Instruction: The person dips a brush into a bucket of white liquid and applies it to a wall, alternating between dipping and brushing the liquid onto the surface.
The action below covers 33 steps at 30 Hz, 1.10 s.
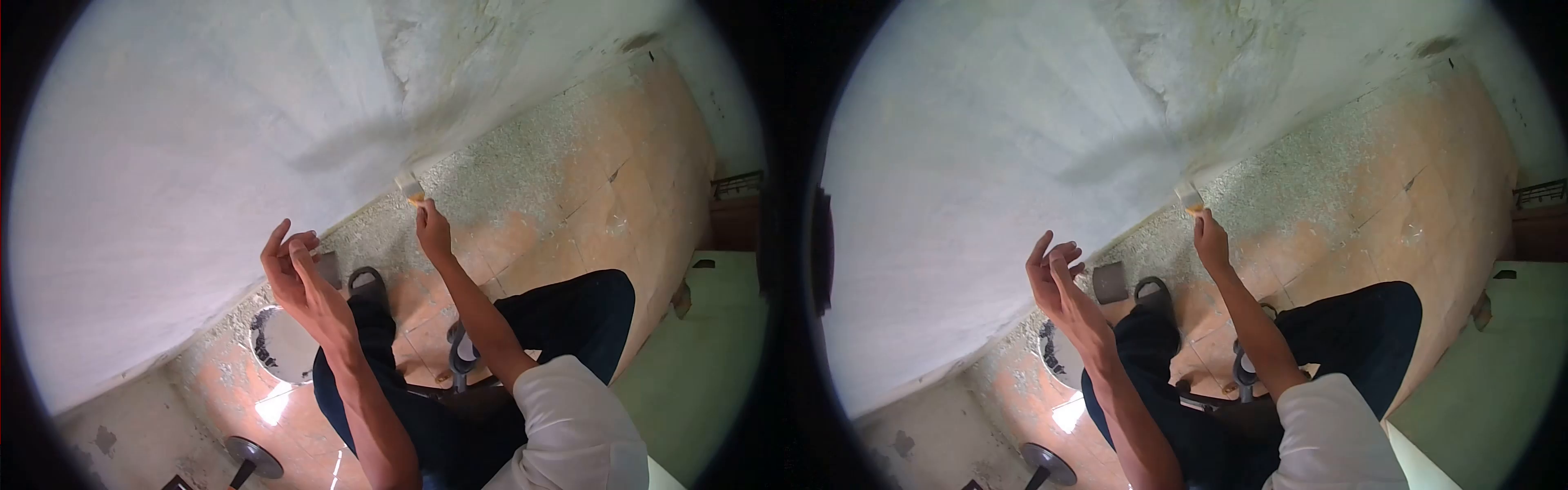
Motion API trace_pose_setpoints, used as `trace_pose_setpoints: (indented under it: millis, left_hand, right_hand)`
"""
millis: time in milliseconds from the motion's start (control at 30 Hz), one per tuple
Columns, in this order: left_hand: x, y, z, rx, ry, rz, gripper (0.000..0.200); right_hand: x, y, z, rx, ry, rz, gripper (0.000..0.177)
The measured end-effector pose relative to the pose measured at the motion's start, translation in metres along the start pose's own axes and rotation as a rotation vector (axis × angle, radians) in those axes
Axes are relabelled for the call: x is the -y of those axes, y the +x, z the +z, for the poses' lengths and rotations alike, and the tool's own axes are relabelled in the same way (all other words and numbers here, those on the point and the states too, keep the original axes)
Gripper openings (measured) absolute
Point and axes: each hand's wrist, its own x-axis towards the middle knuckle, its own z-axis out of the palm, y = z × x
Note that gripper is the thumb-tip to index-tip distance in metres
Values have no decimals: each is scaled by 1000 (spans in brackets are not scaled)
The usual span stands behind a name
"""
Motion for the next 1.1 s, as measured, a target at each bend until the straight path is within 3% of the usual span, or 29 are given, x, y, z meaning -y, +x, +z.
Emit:
trace_pose_setpoints:
  millis: [133, 267, 467, 567, 700, 800, 933, 1033, 1100]
  left_hand:
    - [-4, -10, 9, 41, 36, 11, 35]
    - [-1, -12, 11, 74, 69, 2, 38]
    - [-3, -11, 19, 63, 51, -16, 36]
    - [2, -12, 24, 85, 73, -12, 33]
    - [3, -5, 20, 91, 94, -15, 33]
    - [2, -7, 20, 94, 86, 1, 34]
    - [5, -13, 23, 116, 117, 15, 34]
    - [1, -7, 21, 110, 152, -13, 37]
    - [-3, -4, 24, 101, 136, -1, 36]
  right_hand:
    - [-40, 10, 38, 217, -173, 98, 16]
    - [-16, 40, 37, 36, 0, 115, 21]
    - [-87, -16, 56, 156, -122, 260, 21]
    - [-43, 37, 62, 165, -171, 97, 20]
    - [-48, 1, 54, -20, 3, 94, 18]
    - [-72, -20, 66, 179, -96, 317, 18]
    - [-46, 48, 87, 115, -143, 288, 20]
    - [-48, 10, 54, 87, -12, 223, 23]
    - [-56, 2, 54, 173, -80, 326, 24]
